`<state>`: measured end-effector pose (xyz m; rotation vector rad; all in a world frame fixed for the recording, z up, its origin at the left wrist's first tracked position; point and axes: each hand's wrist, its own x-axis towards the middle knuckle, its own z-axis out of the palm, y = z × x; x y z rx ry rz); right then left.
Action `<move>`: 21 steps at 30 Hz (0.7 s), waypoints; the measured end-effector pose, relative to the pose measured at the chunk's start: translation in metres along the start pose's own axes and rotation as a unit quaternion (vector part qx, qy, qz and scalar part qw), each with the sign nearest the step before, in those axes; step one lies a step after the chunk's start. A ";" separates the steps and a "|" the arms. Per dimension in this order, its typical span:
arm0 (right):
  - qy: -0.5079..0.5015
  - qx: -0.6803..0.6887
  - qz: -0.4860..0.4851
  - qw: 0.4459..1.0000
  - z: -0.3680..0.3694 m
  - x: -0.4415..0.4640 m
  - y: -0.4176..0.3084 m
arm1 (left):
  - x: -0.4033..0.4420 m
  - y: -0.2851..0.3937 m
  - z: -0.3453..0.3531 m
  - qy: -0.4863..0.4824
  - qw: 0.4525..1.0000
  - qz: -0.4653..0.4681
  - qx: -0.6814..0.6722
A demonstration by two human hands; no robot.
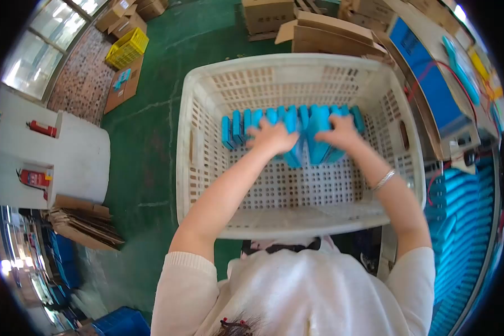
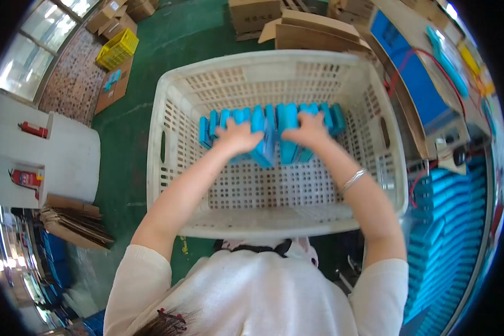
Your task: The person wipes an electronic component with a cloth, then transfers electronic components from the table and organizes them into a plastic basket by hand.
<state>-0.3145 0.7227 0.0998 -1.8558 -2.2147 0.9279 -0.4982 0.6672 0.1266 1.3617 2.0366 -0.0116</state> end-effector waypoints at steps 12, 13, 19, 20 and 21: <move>0.001 0.121 -0.037 0.992 0.231 0.039 -0.036 | 0.083 -0.149 0.099 -0.010 0.978 -0.183 0.096; 0.003 0.120 -0.034 0.992 0.238 0.046 -0.034 | 0.085 -0.154 0.105 0.050 0.983 -0.142 0.100; 0.039 0.168 -0.133 0.976 0.258 0.069 -0.014 | 0.107 -0.171 0.124 0.171 0.979 -0.039 0.103; -0.046 0.157 -0.072 0.984 0.251 0.068 -0.019 | 0.113 -0.180 0.133 0.236 0.965 0.042 0.102; -0.043 0.162 -0.071 0.983 0.254 0.076 -0.016 | 0.118 -0.186 0.138 0.298 0.941 0.126 0.099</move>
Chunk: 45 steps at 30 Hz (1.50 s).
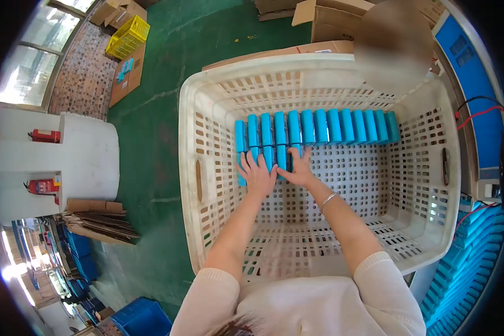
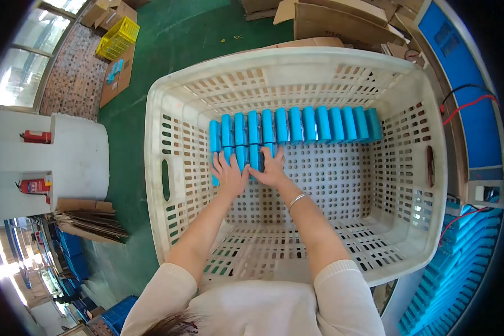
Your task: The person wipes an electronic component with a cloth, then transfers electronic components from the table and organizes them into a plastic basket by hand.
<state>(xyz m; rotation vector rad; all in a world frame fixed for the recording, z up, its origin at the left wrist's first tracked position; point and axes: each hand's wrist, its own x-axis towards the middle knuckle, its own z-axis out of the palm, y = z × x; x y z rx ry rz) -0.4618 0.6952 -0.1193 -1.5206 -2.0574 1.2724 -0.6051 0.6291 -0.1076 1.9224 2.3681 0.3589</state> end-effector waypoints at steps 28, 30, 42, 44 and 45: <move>0.732 -0.214 0.246 0.598 -0.291 -0.595 0.092 | -0.112 0.491 -0.216 -0.135 0.525 0.777 -0.321; 0.794 -0.182 0.333 0.474 -0.270 -0.664 0.153 | -0.157 0.526 -0.212 -0.225 0.498 0.807 -0.223; 0.765 0.096 0.412 0.485 -0.241 -0.748 0.287 | -0.232 0.680 -0.043 -0.563 0.555 0.550 -0.268; 0.763 0.097 0.400 0.498 -0.244 -0.737 0.285 | -0.225 0.673 -0.047 -0.509 0.616 0.553 -0.238; 0.783 0.069 0.361 0.502 -0.244 -0.727 0.280 | -0.218 0.673 -0.046 -0.507 0.617 0.554 -0.234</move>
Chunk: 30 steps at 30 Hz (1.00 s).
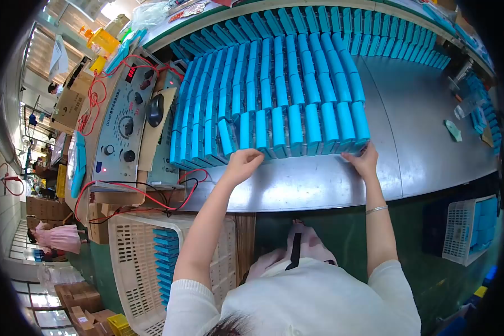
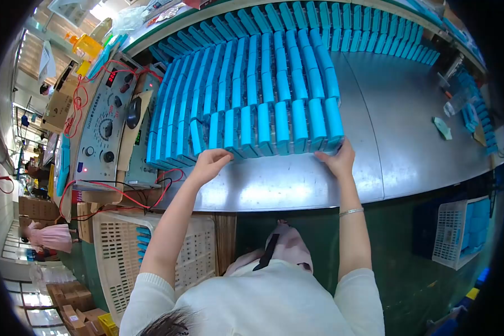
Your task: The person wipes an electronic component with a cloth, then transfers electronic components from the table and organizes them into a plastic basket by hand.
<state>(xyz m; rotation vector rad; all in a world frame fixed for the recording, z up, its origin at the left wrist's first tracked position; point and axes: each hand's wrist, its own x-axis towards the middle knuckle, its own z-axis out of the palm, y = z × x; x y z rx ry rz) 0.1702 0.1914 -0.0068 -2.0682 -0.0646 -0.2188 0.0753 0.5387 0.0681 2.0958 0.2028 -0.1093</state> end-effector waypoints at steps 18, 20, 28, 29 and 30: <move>-0.068 -0.231 -0.095 0.966 -0.016 0.026 -0.112 | 0.027 0.104 0.058 0.158 0.899 -0.081 0.401; -0.149 -0.295 -0.074 0.941 -0.010 0.024 -0.122 | 0.030 0.107 0.059 0.149 0.903 -0.079 0.396; -0.258 -0.398 0.115 0.873 0.014 0.042 -0.162 | 0.058 0.129 0.056 -0.011 0.901 -0.225 0.371; -0.255 -0.422 0.141 0.858 0.017 0.042 -0.168 | 0.063 0.130 0.057 -0.024 0.890 -0.257 0.375; -0.258 -0.421 0.165 0.854 0.019 0.045 -0.174 | 0.065 0.132 0.057 -0.015 0.894 -0.268 0.360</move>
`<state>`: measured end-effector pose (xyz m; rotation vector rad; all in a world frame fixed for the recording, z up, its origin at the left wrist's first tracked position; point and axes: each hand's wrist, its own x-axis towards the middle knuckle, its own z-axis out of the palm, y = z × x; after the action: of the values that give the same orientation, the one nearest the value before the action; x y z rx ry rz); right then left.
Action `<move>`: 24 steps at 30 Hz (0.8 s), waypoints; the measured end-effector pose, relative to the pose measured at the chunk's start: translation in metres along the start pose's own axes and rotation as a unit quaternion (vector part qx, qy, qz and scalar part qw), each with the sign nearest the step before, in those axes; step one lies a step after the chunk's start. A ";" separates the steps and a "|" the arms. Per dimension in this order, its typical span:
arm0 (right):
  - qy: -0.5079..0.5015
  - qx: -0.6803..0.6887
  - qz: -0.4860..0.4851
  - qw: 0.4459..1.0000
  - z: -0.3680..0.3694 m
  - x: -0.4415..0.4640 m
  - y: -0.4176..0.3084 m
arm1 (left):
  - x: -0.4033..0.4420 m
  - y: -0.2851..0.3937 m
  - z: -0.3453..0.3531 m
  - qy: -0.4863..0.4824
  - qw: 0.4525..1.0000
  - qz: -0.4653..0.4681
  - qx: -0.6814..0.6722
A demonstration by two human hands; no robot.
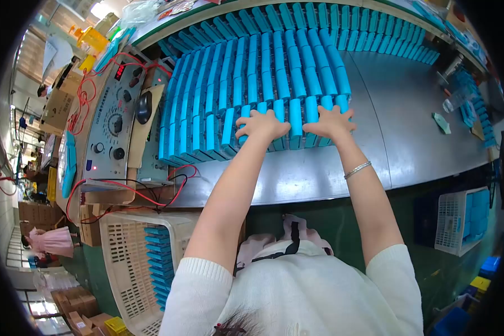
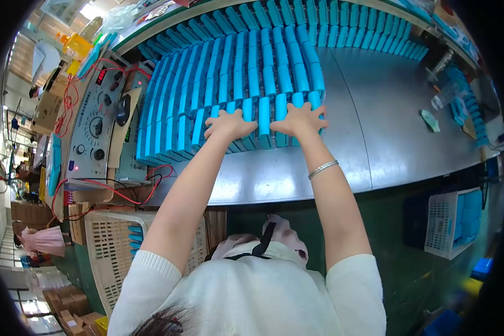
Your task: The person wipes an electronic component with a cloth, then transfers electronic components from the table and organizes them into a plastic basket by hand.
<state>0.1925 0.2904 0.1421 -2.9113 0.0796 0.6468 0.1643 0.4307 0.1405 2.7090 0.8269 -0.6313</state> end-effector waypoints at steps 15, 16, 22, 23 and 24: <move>0.478 0.085 -0.114 0.867 0.020 -0.063 0.029 | -0.066 -0.012 0.046 0.376 0.900 0.114 -0.188; 0.540 0.078 -0.162 0.822 0.005 -0.072 0.030 | -0.079 -0.012 0.034 0.407 0.881 0.130 -0.205; 0.744 0.002 -0.317 0.588 -0.073 -0.121 0.006 | -0.168 -0.068 -0.056 0.662 0.688 0.143 -0.262; 0.734 0.030 -0.369 0.569 -0.081 -0.143 -0.013 | -0.183 -0.086 -0.066 0.692 0.655 0.134 -0.273; 0.721 0.055 -0.420 0.548 -0.089 -0.165 -0.033 | -0.198 -0.107 -0.071 0.720 0.636 0.103 -0.257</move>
<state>0.0830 0.3108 0.2968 -1.9791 -0.9245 -1.7577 -0.0215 0.4488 0.2851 2.1575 0.6569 1.7853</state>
